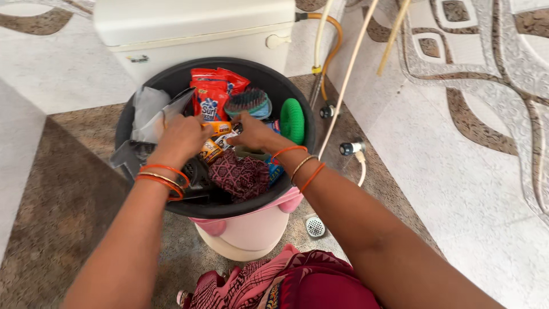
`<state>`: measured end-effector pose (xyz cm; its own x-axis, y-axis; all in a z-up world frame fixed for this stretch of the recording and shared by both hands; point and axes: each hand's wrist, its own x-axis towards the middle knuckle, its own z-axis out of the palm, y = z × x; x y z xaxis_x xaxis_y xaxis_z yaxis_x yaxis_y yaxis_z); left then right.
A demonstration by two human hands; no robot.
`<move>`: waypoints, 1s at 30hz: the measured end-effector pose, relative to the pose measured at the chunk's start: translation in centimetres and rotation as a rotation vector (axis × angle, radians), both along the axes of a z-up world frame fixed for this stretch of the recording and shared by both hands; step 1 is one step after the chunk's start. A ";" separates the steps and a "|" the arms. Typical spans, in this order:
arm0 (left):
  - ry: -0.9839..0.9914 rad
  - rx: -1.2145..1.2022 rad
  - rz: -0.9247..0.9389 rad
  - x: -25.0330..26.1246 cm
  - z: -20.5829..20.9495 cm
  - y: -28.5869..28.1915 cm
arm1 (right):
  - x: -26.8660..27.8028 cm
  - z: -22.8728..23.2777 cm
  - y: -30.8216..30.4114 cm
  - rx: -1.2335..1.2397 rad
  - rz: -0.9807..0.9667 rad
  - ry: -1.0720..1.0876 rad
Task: The person organizes bathroom items by moving them from a black bucket into a wall-mounted shelf and onto the toilet cistern. They handle a hairbrush, a green scrubber, small orange boxes, a grater, and several bottles, placing them in designated spots. The person also rearranges items already on the shelf and within the bucket.
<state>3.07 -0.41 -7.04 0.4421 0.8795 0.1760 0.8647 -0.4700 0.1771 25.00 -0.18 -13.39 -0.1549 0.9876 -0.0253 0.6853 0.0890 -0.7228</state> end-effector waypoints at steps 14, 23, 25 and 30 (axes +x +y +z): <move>-0.338 -0.214 -0.353 -0.7 1.8 5.1 | 3.1 6.6 1.1 0.089 0.276 -0.164; -0.287 -0.184 -0.516 0.3 3.1 7.0 | 3.2 9.0 1.4 0.175 0.207 -0.318; -0.245 -0.199 -0.471 0.8 4.1 6.9 | 3.4 9.9 1.6 0.257 0.174 -0.361; -0.225 -0.132 -0.366 1.6 6.3 7.2 | 3.8 12.6 1.4 0.263 -0.002 -0.438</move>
